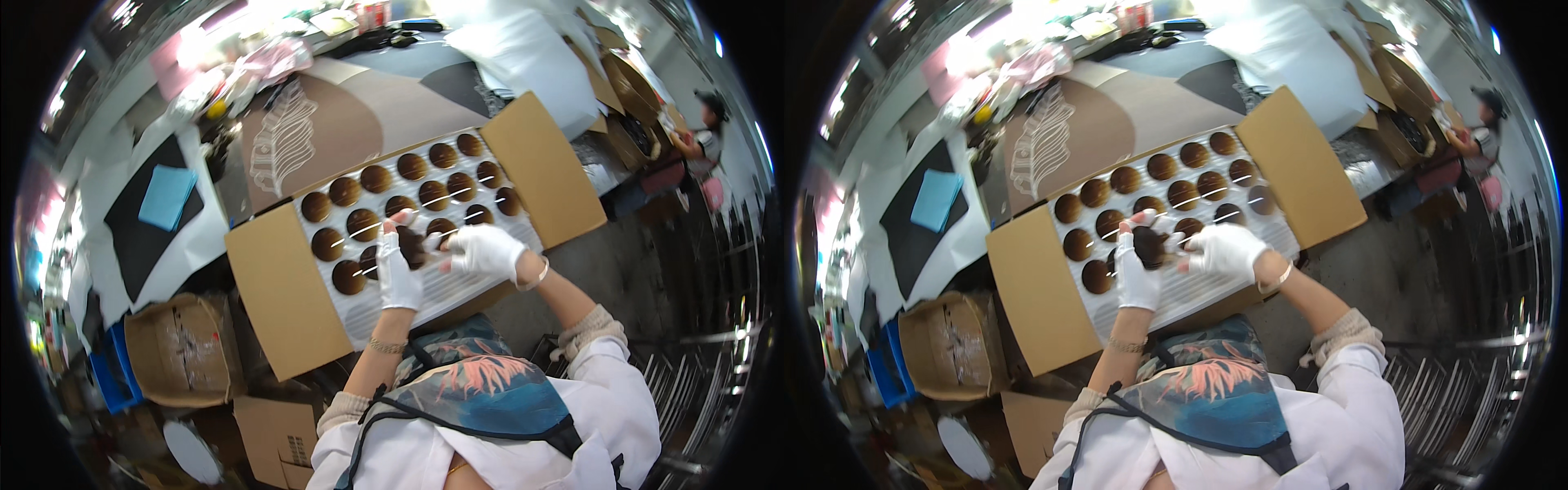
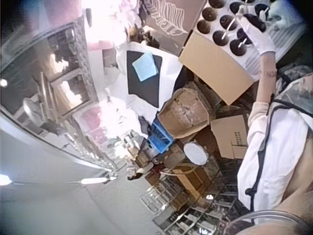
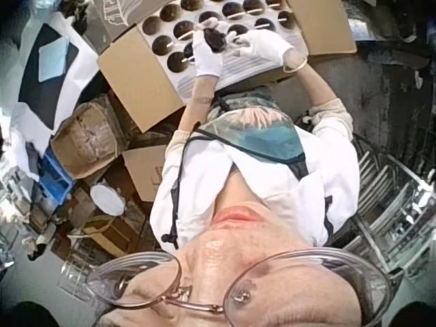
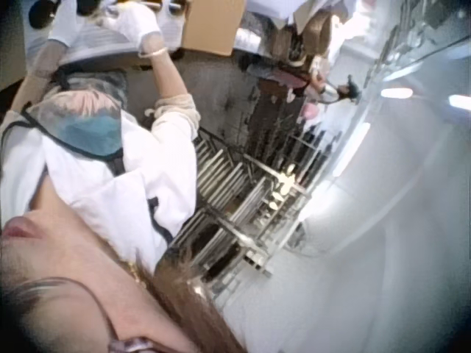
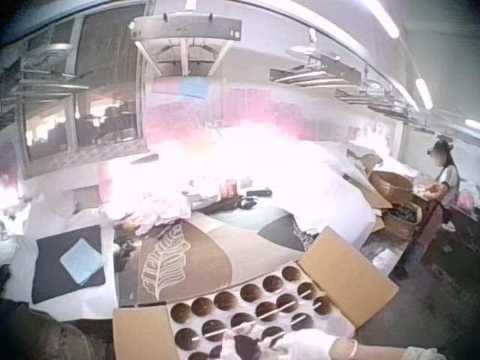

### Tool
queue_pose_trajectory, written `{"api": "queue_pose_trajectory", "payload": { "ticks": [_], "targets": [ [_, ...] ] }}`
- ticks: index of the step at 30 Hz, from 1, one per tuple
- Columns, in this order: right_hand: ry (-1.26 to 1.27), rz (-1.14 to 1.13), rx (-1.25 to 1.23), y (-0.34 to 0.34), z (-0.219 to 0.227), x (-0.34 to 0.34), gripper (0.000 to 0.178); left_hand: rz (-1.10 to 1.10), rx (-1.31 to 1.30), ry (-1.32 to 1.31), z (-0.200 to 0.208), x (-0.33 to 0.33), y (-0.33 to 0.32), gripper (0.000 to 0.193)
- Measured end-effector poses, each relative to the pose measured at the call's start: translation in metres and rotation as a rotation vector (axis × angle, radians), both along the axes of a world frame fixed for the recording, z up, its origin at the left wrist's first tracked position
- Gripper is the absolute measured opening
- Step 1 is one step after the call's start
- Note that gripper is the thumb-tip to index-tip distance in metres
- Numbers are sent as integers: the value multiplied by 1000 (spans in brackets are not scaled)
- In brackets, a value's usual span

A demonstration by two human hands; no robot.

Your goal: The person places round brown objects into a foam insert inside a cardboard box, covers them with a sheet, closes and tapes the box, then writes on it with a marker. The person also gathers metal hooks and places them into a blue bin.

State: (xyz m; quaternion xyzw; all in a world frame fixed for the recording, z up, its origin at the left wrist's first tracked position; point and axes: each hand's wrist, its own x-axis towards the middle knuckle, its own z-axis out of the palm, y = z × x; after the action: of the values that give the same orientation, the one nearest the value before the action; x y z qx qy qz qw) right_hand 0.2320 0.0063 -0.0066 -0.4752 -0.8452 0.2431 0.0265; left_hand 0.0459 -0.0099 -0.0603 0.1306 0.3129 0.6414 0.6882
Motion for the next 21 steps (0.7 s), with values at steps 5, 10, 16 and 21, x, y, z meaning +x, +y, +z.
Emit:
{"api": "queue_pose_trajectory", "payload": {
  "ticks": [5,10,16,21],
  "targets": [
    [-115,-69,124,-36,8,-20,19,-105,-226,-208,6,20,-31,27],
    [-90,16,89,-50,10,-27,17,-61,207,229,-16,-38,-25,24],
    [35,97,69,-66,-11,-80,16,263,-5,785,-4,-135,-37,16],
    [-324,-172,165,-71,-21,-18,14,-300,335,2036,11,-111,-84,58]
  ]
}}
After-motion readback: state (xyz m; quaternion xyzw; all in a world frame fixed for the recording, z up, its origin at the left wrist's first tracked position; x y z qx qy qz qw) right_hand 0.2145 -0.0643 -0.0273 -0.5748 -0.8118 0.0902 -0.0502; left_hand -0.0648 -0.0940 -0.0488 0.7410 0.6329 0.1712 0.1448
